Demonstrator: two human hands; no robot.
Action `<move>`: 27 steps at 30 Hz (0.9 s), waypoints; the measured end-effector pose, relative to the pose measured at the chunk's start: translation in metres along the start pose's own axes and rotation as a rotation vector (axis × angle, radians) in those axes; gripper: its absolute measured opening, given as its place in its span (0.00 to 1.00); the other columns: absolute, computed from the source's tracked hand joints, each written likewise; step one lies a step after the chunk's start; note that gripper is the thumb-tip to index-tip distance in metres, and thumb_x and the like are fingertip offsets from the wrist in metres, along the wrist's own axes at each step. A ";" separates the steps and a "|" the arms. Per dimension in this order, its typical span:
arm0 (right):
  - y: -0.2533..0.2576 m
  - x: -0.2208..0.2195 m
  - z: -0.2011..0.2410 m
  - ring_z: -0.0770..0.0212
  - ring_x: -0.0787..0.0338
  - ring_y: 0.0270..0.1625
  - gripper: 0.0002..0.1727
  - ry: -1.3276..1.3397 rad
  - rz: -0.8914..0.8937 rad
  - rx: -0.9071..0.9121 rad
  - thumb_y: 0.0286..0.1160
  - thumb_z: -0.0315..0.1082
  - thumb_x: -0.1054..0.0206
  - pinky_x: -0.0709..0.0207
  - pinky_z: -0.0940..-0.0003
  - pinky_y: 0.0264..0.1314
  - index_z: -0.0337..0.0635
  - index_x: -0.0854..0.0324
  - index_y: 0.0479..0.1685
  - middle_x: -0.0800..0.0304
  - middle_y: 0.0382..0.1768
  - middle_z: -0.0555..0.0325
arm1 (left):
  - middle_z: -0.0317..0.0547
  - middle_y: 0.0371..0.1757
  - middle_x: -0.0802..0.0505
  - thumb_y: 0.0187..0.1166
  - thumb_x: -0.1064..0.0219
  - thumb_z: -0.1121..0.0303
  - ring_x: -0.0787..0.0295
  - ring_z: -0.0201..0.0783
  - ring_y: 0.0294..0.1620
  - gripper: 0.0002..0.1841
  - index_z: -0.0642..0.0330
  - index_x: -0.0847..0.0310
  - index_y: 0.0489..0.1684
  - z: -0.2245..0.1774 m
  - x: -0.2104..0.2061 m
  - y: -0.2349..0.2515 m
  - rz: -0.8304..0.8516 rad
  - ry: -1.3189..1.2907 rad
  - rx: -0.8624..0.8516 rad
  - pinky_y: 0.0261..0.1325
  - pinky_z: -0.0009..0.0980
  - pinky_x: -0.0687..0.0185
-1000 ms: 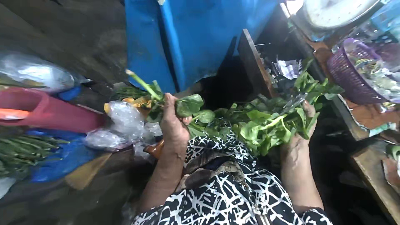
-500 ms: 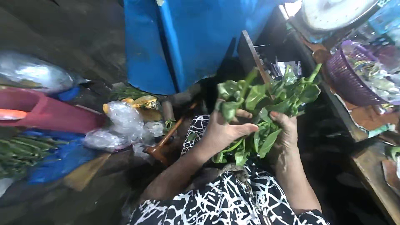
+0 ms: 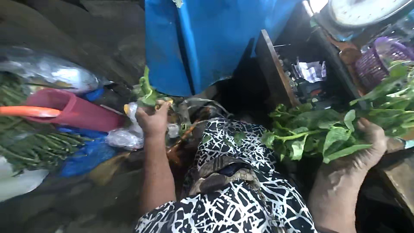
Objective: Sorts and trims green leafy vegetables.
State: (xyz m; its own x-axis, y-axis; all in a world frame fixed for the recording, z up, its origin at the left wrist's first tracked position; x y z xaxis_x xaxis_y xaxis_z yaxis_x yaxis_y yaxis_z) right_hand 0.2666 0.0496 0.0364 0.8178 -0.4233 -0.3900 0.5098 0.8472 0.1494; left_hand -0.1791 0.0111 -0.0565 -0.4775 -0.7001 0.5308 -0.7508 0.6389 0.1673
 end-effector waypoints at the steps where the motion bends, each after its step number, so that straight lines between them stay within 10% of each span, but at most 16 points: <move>1: -0.003 -0.001 -0.003 0.74 0.08 0.43 0.16 -0.037 0.028 0.011 0.76 0.19 0.46 0.11 0.75 0.50 0.42 0.35 0.60 0.12 0.39 0.68 | 0.69 0.73 0.18 0.67 0.17 0.62 0.20 0.55 0.75 0.43 0.73 0.36 0.81 0.005 0.013 0.005 0.024 0.113 0.045 0.80 0.52 0.27; 3: -0.010 -0.012 -0.005 0.79 0.10 0.41 0.22 -0.167 0.074 -0.007 0.67 0.14 0.43 0.12 0.80 0.49 0.41 0.35 0.59 0.14 0.39 0.71 | 0.82 0.77 0.27 0.67 0.17 0.57 0.31 0.77 0.79 0.47 0.74 0.40 0.83 0.011 0.035 0.008 0.052 0.294 0.057 0.78 0.73 0.37; 5: -0.011 -0.012 -0.016 0.76 0.09 0.43 0.27 -0.202 0.169 -0.005 0.58 0.14 0.36 0.10 0.77 0.50 0.40 0.34 0.59 0.11 0.41 0.70 | 0.82 0.75 0.24 0.75 0.24 0.55 0.29 0.77 0.79 0.42 0.74 0.38 0.83 0.000 0.049 0.007 0.002 0.318 0.061 0.79 0.72 0.37; 7: -0.012 -0.014 -0.026 0.73 0.07 0.45 0.30 -0.218 0.264 -0.007 0.53 0.16 0.31 0.09 0.73 0.52 0.38 0.34 0.61 0.10 0.43 0.68 | 0.74 0.72 0.18 0.81 0.30 0.57 0.19 0.59 0.75 0.36 0.75 0.35 0.80 -0.020 0.054 -0.002 -0.066 0.180 0.049 0.80 0.55 0.30; 10: -0.021 -0.027 -0.033 0.72 0.07 0.47 0.33 -0.216 0.363 -0.046 0.50 0.18 0.27 0.09 0.71 0.54 0.37 0.34 0.62 0.10 0.45 0.66 | 0.43 0.51 0.13 0.87 0.39 0.62 0.18 0.25 0.37 0.23 0.66 0.32 0.76 -0.046 0.040 -0.019 -0.054 -0.174 0.026 0.44 0.26 0.19; 14: -0.038 -0.047 -0.042 0.72 0.06 0.46 0.33 -0.231 0.457 -0.127 0.49 0.17 0.27 0.07 0.71 0.51 0.37 0.31 0.62 0.08 0.44 0.66 | 0.30 0.40 0.14 0.89 0.44 0.65 0.23 0.21 0.25 0.20 0.56 0.31 0.78 -0.080 0.001 -0.059 0.258 -0.621 -0.103 0.27 0.19 0.23; 20: -0.055 -0.067 -0.067 0.67 0.06 0.48 0.35 -0.297 0.574 -0.229 0.53 0.19 0.25 0.07 0.67 0.52 0.35 0.29 0.68 0.07 0.47 0.58 | 0.45 0.53 0.12 0.87 0.39 0.70 0.14 0.29 0.40 0.19 0.64 0.26 0.74 -0.120 -0.069 -0.130 0.757 -0.577 -0.116 0.47 0.28 0.13; 27: -0.061 -0.061 -0.082 0.71 0.08 0.54 0.36 -0.343 0.584 -0.276 0.59 0.21 0.28 0.11 0.72 0.58 0.34 0.35 0.74 0.11 0.53 0.56 | 0.52 0.66 0.15 0.90 0.42 0.64 0.17 0.31 0.66 0.21 0.66 0.32 0.76 -0.119 -0.087 -0.147 0.890 -0.484 -0.019 0.72 0.30 0.21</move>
State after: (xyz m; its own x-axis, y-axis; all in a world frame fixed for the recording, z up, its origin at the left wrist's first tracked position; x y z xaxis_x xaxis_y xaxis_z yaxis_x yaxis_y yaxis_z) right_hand 0.1635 0.0497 -0.0234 0.9965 0.0839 -0.0036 -0.0839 0.9965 -0.0056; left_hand 0.0276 0.0163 -0.0282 -0.9969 -0.0181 0.0761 -0.0264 0.9936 -0.1096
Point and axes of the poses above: each hand's wrist, its own y-axis towards the middle knuckle, its own x-axis out of the back of the hand, z = x × y, the point moved 2 cm from there along y, towards the middle knuckle
